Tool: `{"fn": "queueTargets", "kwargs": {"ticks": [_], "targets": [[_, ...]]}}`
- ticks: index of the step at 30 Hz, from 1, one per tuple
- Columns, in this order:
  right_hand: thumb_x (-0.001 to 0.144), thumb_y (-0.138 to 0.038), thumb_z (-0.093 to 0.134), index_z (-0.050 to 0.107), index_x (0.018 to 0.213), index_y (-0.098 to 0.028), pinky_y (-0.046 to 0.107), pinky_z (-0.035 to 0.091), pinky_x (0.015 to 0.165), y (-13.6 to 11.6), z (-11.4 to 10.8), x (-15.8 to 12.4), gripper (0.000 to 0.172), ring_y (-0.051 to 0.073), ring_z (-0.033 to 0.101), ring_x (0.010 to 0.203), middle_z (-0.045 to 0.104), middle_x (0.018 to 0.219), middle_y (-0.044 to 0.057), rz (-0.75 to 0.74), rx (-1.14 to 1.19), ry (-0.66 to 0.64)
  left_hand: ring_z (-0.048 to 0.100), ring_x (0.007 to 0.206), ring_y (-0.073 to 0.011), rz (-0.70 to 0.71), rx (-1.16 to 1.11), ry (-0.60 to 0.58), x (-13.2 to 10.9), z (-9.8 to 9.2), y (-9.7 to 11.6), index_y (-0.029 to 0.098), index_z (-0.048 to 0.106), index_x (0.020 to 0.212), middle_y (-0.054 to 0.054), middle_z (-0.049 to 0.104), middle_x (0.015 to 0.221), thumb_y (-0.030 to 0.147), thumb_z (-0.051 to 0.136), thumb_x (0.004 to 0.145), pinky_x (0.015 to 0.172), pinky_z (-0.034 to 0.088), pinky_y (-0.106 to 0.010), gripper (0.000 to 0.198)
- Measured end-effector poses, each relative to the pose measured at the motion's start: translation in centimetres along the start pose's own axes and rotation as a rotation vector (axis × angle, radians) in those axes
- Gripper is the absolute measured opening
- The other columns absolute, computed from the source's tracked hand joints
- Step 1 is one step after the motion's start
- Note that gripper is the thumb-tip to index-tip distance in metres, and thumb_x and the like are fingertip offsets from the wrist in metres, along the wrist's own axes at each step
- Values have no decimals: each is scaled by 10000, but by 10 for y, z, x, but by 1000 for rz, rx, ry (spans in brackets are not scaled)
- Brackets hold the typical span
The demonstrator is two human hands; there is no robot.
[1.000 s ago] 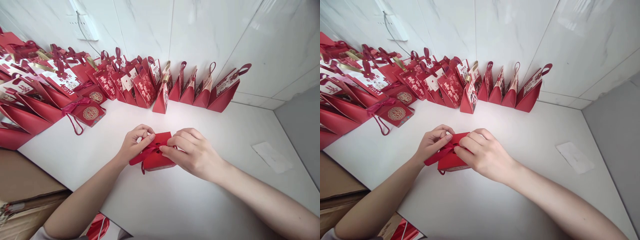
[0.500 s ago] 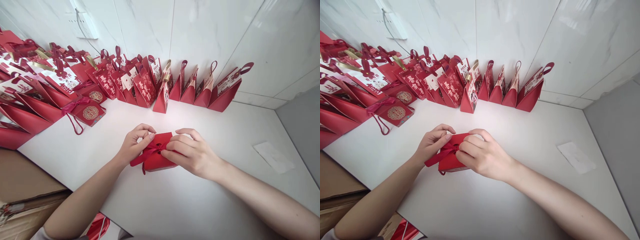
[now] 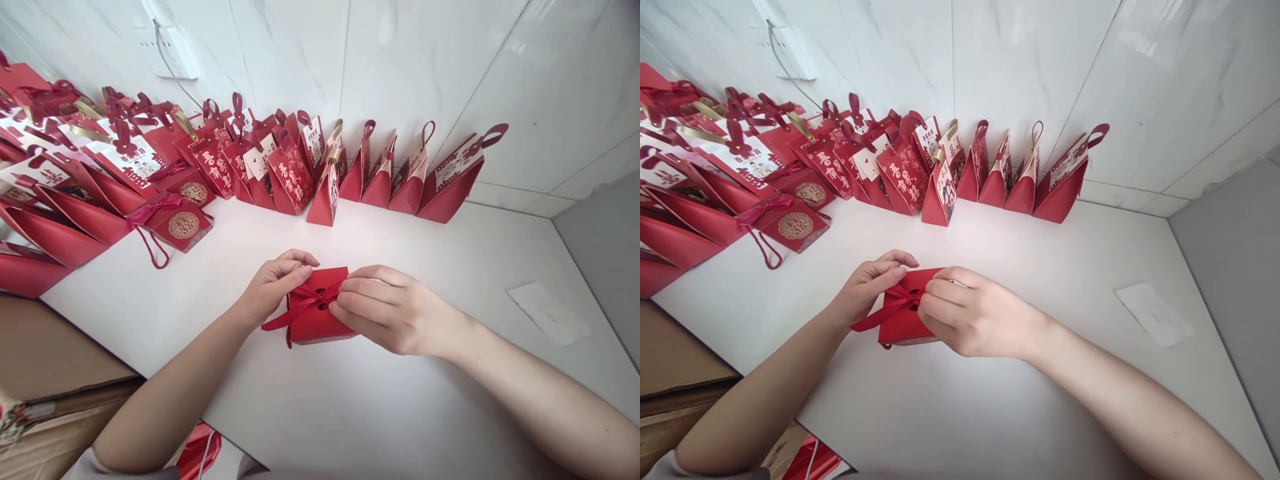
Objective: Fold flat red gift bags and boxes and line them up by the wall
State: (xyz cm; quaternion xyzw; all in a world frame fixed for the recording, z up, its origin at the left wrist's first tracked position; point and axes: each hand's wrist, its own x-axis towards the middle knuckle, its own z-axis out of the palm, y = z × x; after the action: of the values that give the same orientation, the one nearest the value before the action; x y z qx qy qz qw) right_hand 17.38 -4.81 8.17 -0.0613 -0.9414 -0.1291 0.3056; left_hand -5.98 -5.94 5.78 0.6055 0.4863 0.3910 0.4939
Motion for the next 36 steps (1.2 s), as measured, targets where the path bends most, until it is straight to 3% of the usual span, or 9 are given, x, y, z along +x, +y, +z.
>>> {"fn": "queueTargets", "kwargs": {"ticks": [5, 10, 15, 21, 24, 27, 31, 36], "targets": [[984, -38, 433, 659, 840, -159, 302, 455, 658, 5, -18, 0, 294, 130, 541, 653, 629, 771, 27, 103, 157, -213, 565, 856, -154, -5, -82, -28, -2, 4, -2, 139, 545, 544, -66, 595, 978, 380, 590, 904, 824, 455, -288, 435], [966, -31, 438, 665, 880, -173, 305, 403, 620, 7, -44, -4, 281, 144, 518, 628, 621, 767, 32, 162, 273, -375, 564, 825, -153, 39, -52, 1, -2, 5, -3, 137, 534, 540, -65, 594, 954, 379, 592, 908, 787, 433, -294, 445], [953, -61, 465, 676, 787, -214, 302, 379, 589, 0, -61, -10, 309, 147, 529, 587, 606, 660, 4, 264, 442, -507, 566, 789, -154, 53, -44, 12, -2, 3, -3, 135, 549, 531, -70, 604, 954, 407, 614, 892, 743, 426, -302, 456], [905, -260, 644, 712, 747, -242, 294, 382, 559, -2, -72, -13, 173, 158, 583, 582, 641, 618, -4, 407, 694, -635, 587, 869, -175, 62, -88, -37, -1, -4, -5, 137, 589, 611, -83, 605, 1046, 419, 596, 900, 787, 452, -299, 404], [968, -336, 553, 703, 816, -232, 293, 389, 578, 6, -68, -10, 237, 153, 584, 585, 653, 651, 4, 567, 673, -595, 584, 953, -195, 69, -38, -66, -1, -8, -2, 171, 614, 839, -86, 591, 1129, 412, 629, 878, 778, 464, -287, 245], [1000, -414, 478, 657, 941, -232, 285, 412, 603, 18, -55, -6, 261, 155, 592, 632, 669, 741, 7, 780, 665, -461, 564, 971, -194, 130, 88, -82, -3, -15, 2, 213, 572, 1072, -81, 567, 1157, 437, 616, 880, 797, 456, -296, 298], [999, -463, 459, 593, 975, -230, 320, 467, 799, 24, -30, -3, 270, 191, 610, 901, 652, 992, 44, 885, 710, -303, 482, 742, -150, 287, 299, -41, -9, -32, 9, 183, 524, 746, -23, 520, 782, 451, 573, 903, 698, 392, -284, 315], [1006, -454, 451, 555, 902, -226, 369, 406, 999, 18, -11, -1, 272, 212, 521, 1167, 575, 1198, 63, 868, 808, -239, 383, 536, -106, 275, 400, -380, -14, -42, 15, 170, 502, 590, 9, 484, 571, 369, 649, 865, 517, 297, -274, 369]]}}
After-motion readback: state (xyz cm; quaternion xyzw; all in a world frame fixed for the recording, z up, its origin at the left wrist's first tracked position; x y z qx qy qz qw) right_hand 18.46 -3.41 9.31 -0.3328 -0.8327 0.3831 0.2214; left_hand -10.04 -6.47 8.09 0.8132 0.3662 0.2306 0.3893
